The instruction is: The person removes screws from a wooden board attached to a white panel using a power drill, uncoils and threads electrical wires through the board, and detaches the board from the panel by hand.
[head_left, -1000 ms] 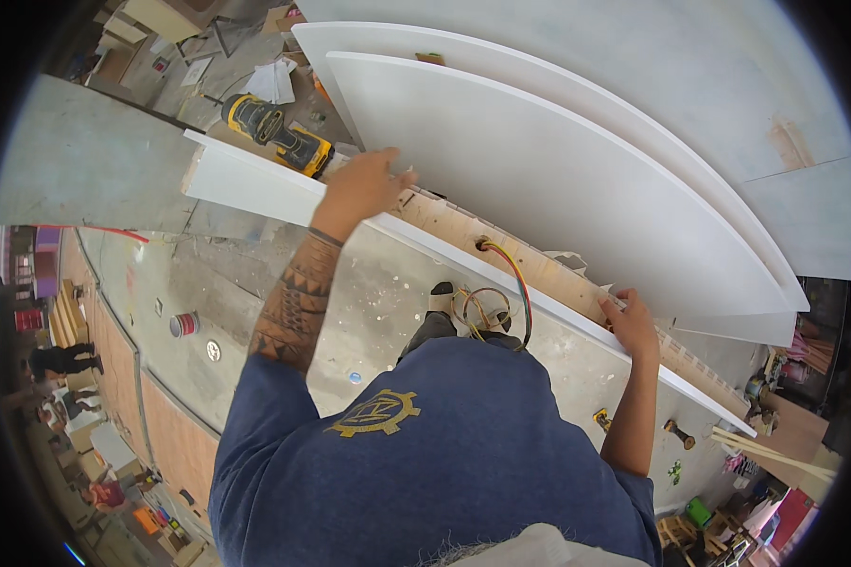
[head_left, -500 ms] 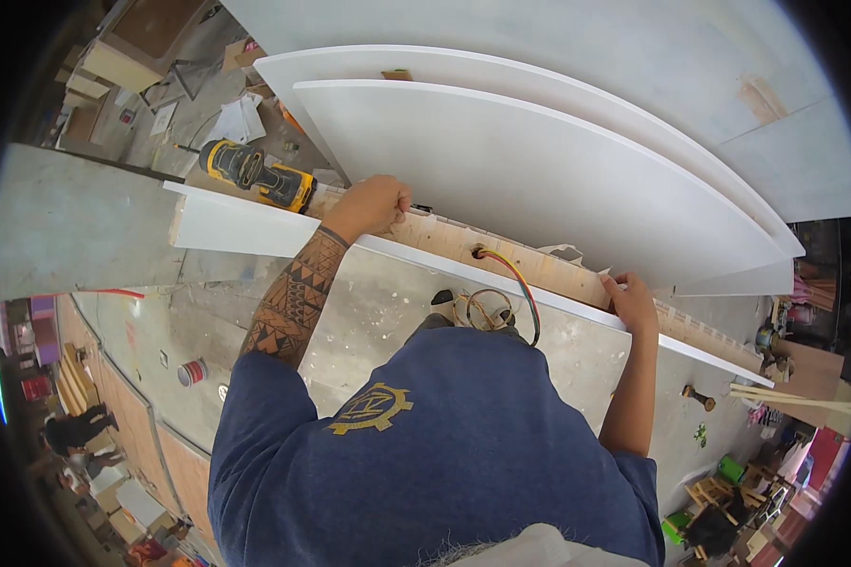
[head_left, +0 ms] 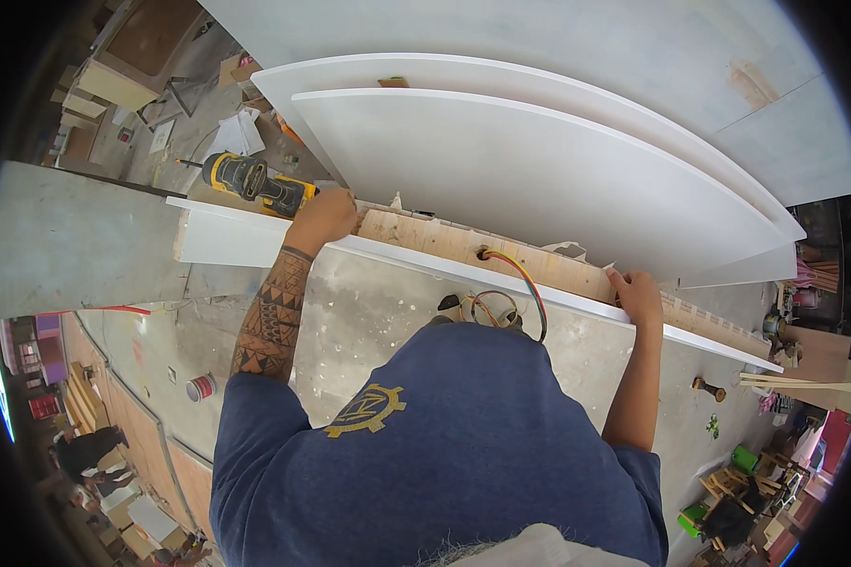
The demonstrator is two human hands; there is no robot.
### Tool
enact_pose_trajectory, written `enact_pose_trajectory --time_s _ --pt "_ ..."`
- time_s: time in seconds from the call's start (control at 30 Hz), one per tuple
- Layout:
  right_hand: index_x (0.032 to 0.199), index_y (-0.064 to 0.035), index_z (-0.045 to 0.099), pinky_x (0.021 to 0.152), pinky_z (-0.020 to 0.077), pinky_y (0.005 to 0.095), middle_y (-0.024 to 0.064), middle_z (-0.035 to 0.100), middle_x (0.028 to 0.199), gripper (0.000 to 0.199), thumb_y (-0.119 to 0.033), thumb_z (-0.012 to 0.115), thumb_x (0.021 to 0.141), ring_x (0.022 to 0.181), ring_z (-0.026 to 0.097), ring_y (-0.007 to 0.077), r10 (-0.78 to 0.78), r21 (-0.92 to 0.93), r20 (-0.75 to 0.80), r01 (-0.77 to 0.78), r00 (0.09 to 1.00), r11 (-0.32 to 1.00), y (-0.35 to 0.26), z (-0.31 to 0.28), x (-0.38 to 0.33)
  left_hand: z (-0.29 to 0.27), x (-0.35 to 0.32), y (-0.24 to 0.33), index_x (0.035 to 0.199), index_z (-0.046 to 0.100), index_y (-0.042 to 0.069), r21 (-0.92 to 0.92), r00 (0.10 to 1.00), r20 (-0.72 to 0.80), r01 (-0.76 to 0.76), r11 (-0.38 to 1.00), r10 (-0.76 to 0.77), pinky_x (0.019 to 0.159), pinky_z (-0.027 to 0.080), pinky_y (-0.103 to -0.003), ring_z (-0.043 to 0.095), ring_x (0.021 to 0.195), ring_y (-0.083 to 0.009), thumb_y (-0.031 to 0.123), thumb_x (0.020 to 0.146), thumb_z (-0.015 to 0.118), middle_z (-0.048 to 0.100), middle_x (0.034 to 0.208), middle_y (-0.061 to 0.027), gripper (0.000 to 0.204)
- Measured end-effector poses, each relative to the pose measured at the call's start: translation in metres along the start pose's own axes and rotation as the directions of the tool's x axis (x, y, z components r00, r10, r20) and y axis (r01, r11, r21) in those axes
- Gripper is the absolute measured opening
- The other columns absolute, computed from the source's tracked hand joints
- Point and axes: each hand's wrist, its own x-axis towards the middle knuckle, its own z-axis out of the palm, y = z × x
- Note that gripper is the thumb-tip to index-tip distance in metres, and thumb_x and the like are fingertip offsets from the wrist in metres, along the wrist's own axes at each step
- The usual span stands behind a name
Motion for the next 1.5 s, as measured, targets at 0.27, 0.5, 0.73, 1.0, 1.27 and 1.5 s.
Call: enact_pose_trajectory --time_s 0.27,0.5,0.73,1.0,1.27,1.5 --pt "0.087 0.0069 0.078 0.075 0.0563 0.0462 0.0223 0.074 0.075 0.056 -0.048 0.073 0.096 0.071 0.074 0.0352 -0.070 0.047 0.038 0.068 0.997 0.997 0.001 -0.002 -0.002 -0.012 0.000 0.032 0.101 0.078 -0.003 0.058 0.973 0.227 -0.055 0.997 0.040 0.095 0.055 -0.054 0.069 0.104 -0.0486 0.046 0.107 0.049 0.072 0.110 -0.0320 0.057" --pt "0.098 0.0096 0.077 0.068 0.0555 0.0413 0.0175 0.074 0.074 0.050 -0.040 0.076 0.095 0.066 0.072 0.0258 -0.090 0.194 0.029 0.083 0.995 0.978 0.011 0.000 0.000 -0.018 -0.005 0.046 0.106 0.076 -0.011 0.132 0.974 0.215 0.047 0.990 -0.075 0.100 0.054 -0.052 0.069 0.113 -0.0476 0.058 0.106 0.050 0.072 0.114 -0.0341 0.074" --pt "0.107 0.0096 0.067 0.065 0.0551 0.0378 0.0182 0.072 0.085 0.056 -0.044 0.078 0.093 0.070 0.069 0.0226 -0.074 0.241 0.043 0.062 0.996 0.969 0.017 0.003 0.009 -0.011 -0.005 0.040 0.103 0.079 -0.003 0.033 0.998 0.050 0.040 0.999 -0.042 0.101 0.053 -0.051 0.068 0.112 -0.0434 0.060 0.107 0.047 0.075 0.111 -0.0269 0.070" --pt "0.130 0.0017 0.061 0.064 0.0577 0.0362 0.0176 0.069 0.103 0.069 -0.055 0.075 0.094 0.085 0.068 0.0241 0.000 0.444 0.006 -0.003 1.000 0.896 0.004 0.000 -0.004 -0.027 -0.017 0.054 0.093 0.079 0.002 -0.077 0.999 -0.003 0.054 0.996 -0.054 0.092 0.052 -0.052 0.067 0.102 -0.0420 0.064 0.106 0.049 0.072 0.095 -0.0236 0.070" --pt "0.124 -0.0032 0.073 0.067 0.0547 0.0332 0.0124 0.071 0.102 0.054 -0.051 0.072 0.099 0.086 0.065 0.0202 -0.062 0.430 0.072 0.025 0.995 0.903 0.008 -0.003 -0.002 -0.022 -0.018 0.047 0.091 0.078 0.001 -0.132 0.998 -0.057 -0.004 0.991 -0.004 0.091 0.051 -0.051 0.066 0.100 -0.0417 0.065 0.103 0.055 0.072 0.090 -0.0237 0.069" --pt "0.105 -0.0021 0.075 0.059 0.0435 0.0313 0.0013 0.060 0.077 0.047 -0.049 0.070 0.101 0.069 0.052 0.0110 -0.064 0.513 -0.019 0.065 0.998 0.856 0.010 -0.001 0.001 -0.045 -0.026 0.067 0.098 0.079 0.000 -0.349 0.994 -0.083 0.034 0.936 -0.067 0.087 0.053 -0.048 0.069 0.092 -0.0401 0.059 0.101 0.060 0.074 0.090 -0.0221 0.062"
